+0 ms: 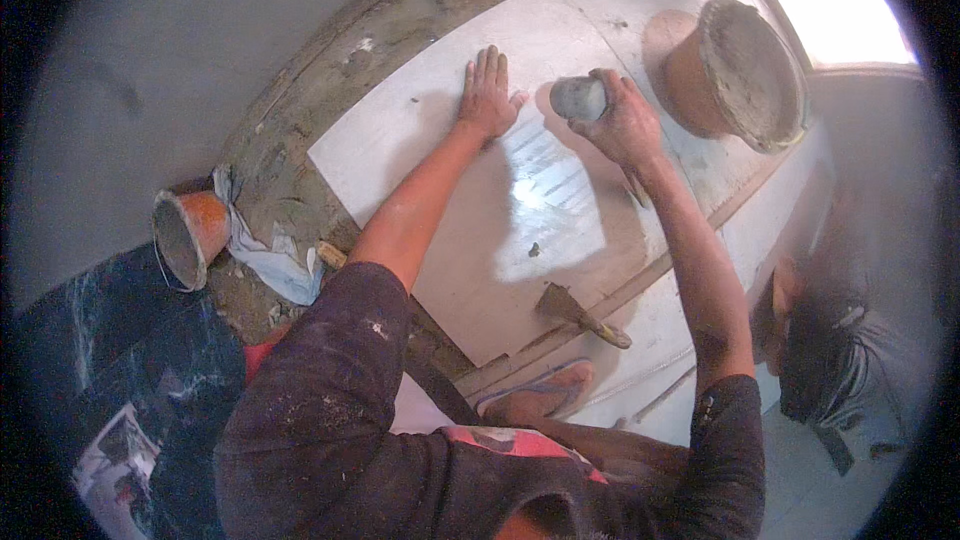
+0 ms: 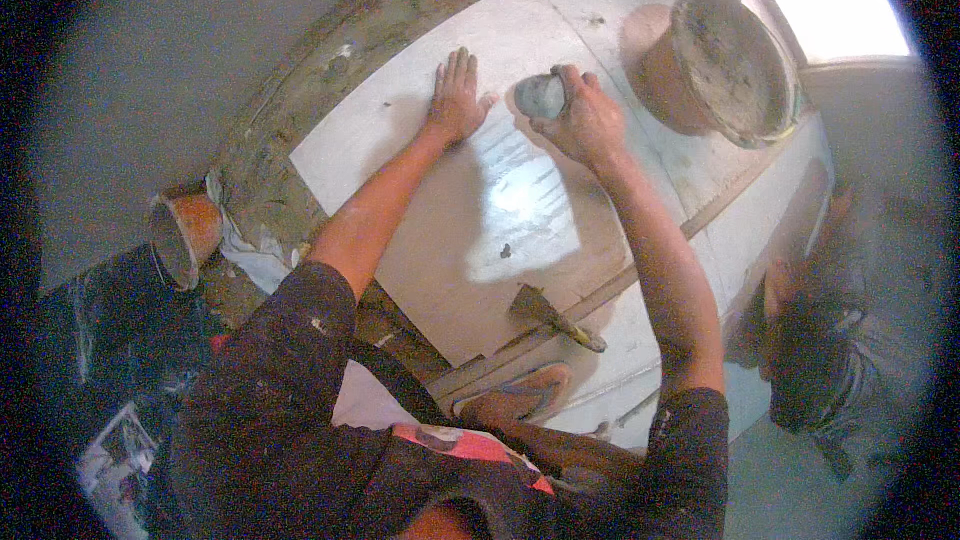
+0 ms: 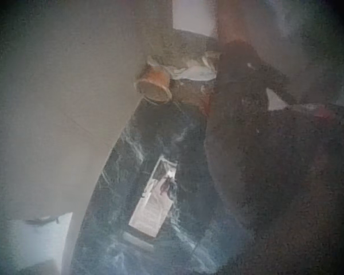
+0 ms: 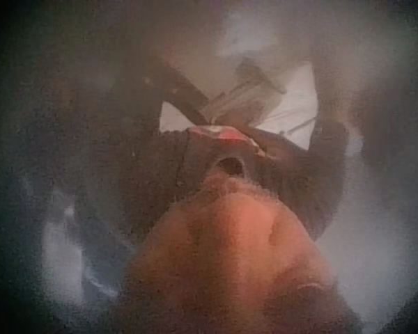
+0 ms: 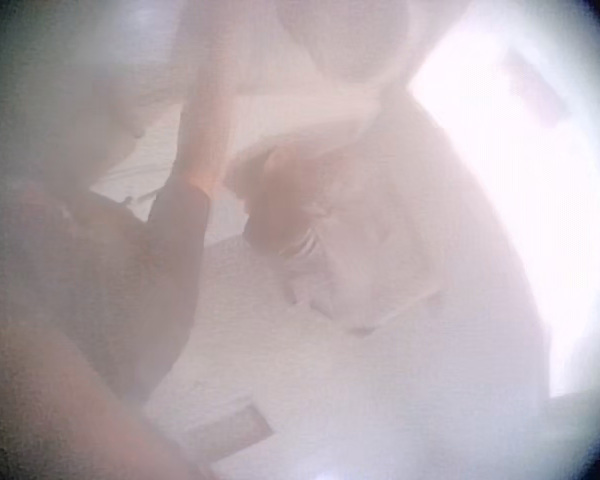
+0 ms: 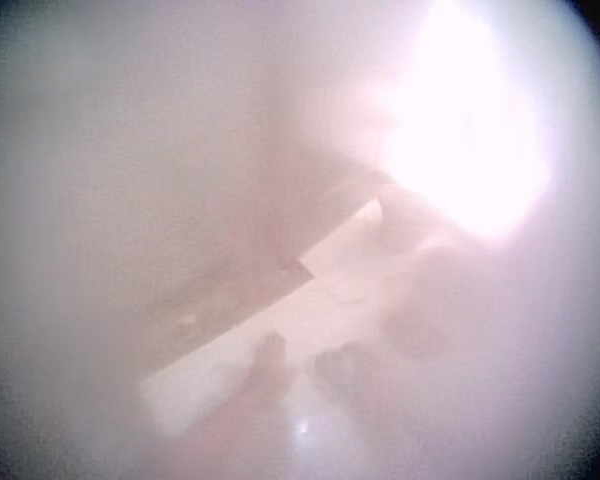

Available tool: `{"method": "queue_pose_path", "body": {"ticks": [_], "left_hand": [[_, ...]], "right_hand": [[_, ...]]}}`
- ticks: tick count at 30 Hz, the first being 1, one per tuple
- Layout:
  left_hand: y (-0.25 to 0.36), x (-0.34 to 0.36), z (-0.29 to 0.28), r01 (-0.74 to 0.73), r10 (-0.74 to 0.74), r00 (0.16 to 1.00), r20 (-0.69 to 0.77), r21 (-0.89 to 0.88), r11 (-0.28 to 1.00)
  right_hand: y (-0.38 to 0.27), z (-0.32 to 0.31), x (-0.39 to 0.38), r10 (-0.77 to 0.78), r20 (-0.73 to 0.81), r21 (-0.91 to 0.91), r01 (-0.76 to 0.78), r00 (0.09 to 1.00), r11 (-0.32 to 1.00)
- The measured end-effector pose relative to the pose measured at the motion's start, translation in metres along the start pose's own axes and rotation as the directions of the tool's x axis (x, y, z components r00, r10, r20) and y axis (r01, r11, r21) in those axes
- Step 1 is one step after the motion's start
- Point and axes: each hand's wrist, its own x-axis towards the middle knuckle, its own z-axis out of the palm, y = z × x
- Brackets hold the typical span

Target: The person spreads mortar on the floor, places a large tile onto the wet surface, and uses a rubber mallet to level and secure the tile.

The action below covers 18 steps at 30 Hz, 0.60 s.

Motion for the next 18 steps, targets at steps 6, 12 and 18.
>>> {"method": "queue_pose_path", "body": {"ticks": [6,12,18], "left_hand": [[-0.002,-0.057,-0.022,0.076,-0.077,0.997,-0.027,-0.029,0.997],[0.005,-0.058,-0.026,0.092,-0.092,0.996,-0.005,-0.011,0.996],[0.000,-0.061,-0.019,-0.090,0.087,0.993,-0.077,-0.038,0.995]], "right_hand": [[0.012,0.072,-0.005,0.017,-0.131,0.143,0.002,0.991,0.990],[0.085,0.108,-0.039,0.021,0.072,0.032,-0.024,0.997,0.999],[-0.024,0.079,0.016,-0.143,-0.064,0.175,0.152,0.988,0.973]]}}
